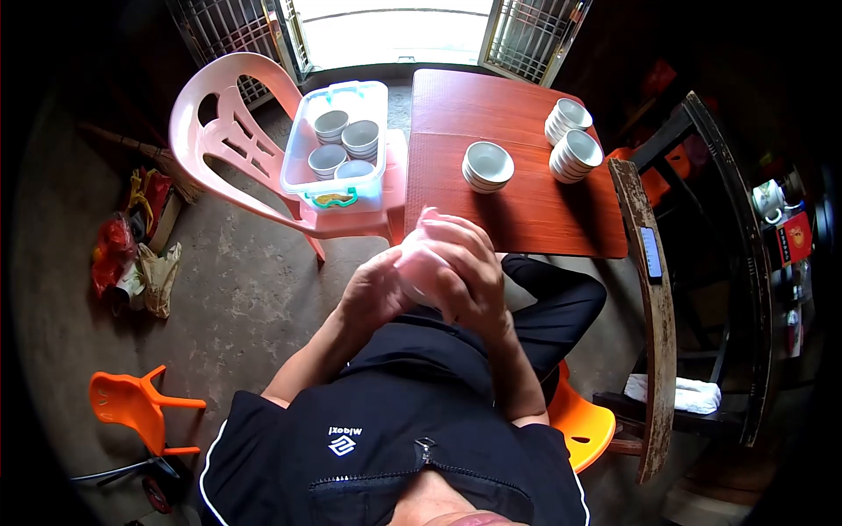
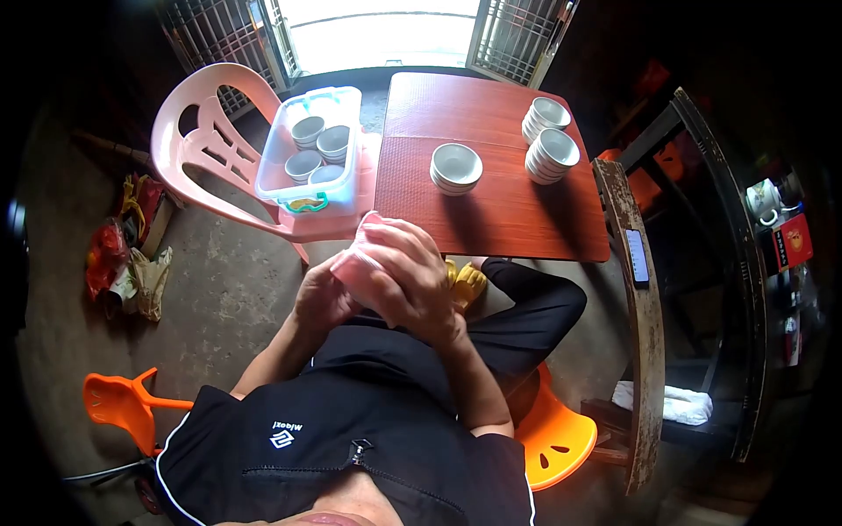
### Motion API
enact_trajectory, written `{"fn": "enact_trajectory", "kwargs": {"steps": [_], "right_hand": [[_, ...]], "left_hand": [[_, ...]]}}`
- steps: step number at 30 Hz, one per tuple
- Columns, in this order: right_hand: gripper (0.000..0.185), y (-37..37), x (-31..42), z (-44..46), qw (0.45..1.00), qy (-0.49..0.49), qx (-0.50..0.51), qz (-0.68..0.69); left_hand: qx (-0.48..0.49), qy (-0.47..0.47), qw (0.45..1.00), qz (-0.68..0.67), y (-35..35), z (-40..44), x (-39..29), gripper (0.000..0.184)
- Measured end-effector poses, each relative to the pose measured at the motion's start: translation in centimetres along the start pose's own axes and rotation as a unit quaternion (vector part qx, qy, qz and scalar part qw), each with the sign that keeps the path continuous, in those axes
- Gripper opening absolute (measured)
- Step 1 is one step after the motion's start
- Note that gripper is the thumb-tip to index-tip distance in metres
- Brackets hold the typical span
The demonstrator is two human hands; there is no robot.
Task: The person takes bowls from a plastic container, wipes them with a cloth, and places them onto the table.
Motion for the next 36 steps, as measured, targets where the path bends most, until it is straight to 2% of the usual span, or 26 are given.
{"fn": "enact_trajectory", "kwargs": {"steps": [2,3,5,7,8,10,12,14,15,16,18,19,21,24,26,28,29,30,31,32,33,35,36], "right_hand": [[0.03,-0.1,0.1,-3.4,0.994,-0.008,-0.109,-0.025],[0.031,-0.4,0.6,-4.1,0.989,-0.005,-0.139,-0.046],[0.031,-0.4,0.9,-4.7,0.982,-0.017,-0.181,-0.059],[0.029,-0.3,1.4,-2.0,0.994,-0.012,-0.057,-0.089],[0.029,-0.2,1.6,-0.7,0.995,-0.009,0.006,-0.103],[0.026,-0.9,1.9,1.1,0.986,-0.026,0.15,-0.064],[0.024,-1.7,1.2,1.0,0.97,-0.054,0.238,0.009],[0.024,-0.7,0.4,1.2,0.988,-0.079,0.13,0.013],[0.025,-0.1,-0.8,0.3,0.989,-0.138,0.018,0.049],[0.027,0.4,-1.4,-1.0,0.978,-0.154,-0.091,0.105],[0.028,0.6,-0.8,-3.5,0.95,-0.156,-0.257,0.087],[0.028,0.4,-0.7,-3.7,0.959,-0.156,-0.235,0.045],[0.026,-0.4,-1.4,-1.8,0.981,-0.168,-0.079,0.052],[0.021,-1.4,0.0,0.7,0.978,-0.136,0.157,-0.01],[0.021,-1.6,-0.5,0.9,0.976,-0.13,0.167,0.053],[0.024,-1.1,-2.9,-0.3,0.96,-0.179,0.01,0.213],[0.026,-1.9,-5.2,-3.0,0.903,-0.234,-0.112,0.343],[0.032,0.2,-2.0,-4.1,0.956,-0.112,-0.268,0.034],[0.034,-1.0,-2.4,-5.2,0.946,-0.168,-0.275,0.044],[0.034,-1.4,-2.9,-5.3,0.95,-0.183,-0.245,0.062],[0.034,-1.8,-3.4,-5.3,0.953,-0.198,-0.215,0.078],[0.032,-0.5,-4.7,-3.1,0.979,-0.141,-0.078,0.123],[0.028,-2.9,-6.6,-3.7,0.79,-0.41,-0.012,0.456]], "left_hand": [[0.043,0.023,0.99,-0.133,-0.9,0.0,0.7,0.048],[0.031,-0.003,0.991,-0.133,-0.4,0.1,0.5,0.05],[0.054,0.018,0.992,-0.112,-0.9,0.0,0.8,0.051],[0.071,0.056,0.994,-0.062,-1.2,-0.3,1.0,0.051],[0.027,0.043,0.999,-0.018,-0.6,-0.3,0.7,0.052],[0.035,0.048,0.997,0.057,-0.2,-0.3,1.1,0.05],[0.019,0.048,0.995,0.088,-1.0,-0.5,1.3,0.046],[0.025,0.026,0.995,0.098,-2.1,-0.7,0.9,0.044],[-0.032,-0.009,0.996,0.083,-1.8,-0.7,0.3,0.045],[-0.008,-0.04,0.996,0.085,-2.8,-0.6,-0.6,0.045],[-0.023,-0.054,0.993,0.103,-2.5,-0.4,-0.7,0.044],[-0.014,-0.046,0.992,0.117,-2.3,-0.3,-0.7,0.045],[-0.002,-0.024,0.989,0.145,-1.3,-0.5,-0.7,0.046],[0.031,-0.019,0.953,0.3,-3.7,-1.2,-0.1,0.04],[0.051,-0.047,0.929,0.364,-3.5,-1.5,-0.1,0.04],[0.014,-0.061,0.94,0.336,-5.6,-1.8,-0.3,0.04],[0.021,-0.082,0.943,0.321,-4.9,-1.8,-0.8,0.039],[0.023,-0.098,0.924,0.369,-4.9,-1.8,-0.9,0.039],[0.025,-0.113,0.902,0.417,-5.0,-1.8,-0.8,0.039],[0.027,-0.128,0.877,0.462,-5.2,-1.8,-0.7,0.039],[0.009,-0.101,0.869,0.484,-5.8,-1.7,-0.3,0.041],[0.003,-0.003,0.896,0.444,-4.3,-1.6,-0.1,0.042],[0.0,0.045,0.906,0.42,-3.7,-1.6,0.3,0.042]]}}
Point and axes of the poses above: each hand's wrist, its own z-axis towards the middle knuckle, its own y-axis out of the back of the hand, x = y × z, the point moved 9 cm from there along z, towards the middle knuckle, and after that the axes turned 6 degrees about -z, right-handed, at the moved point
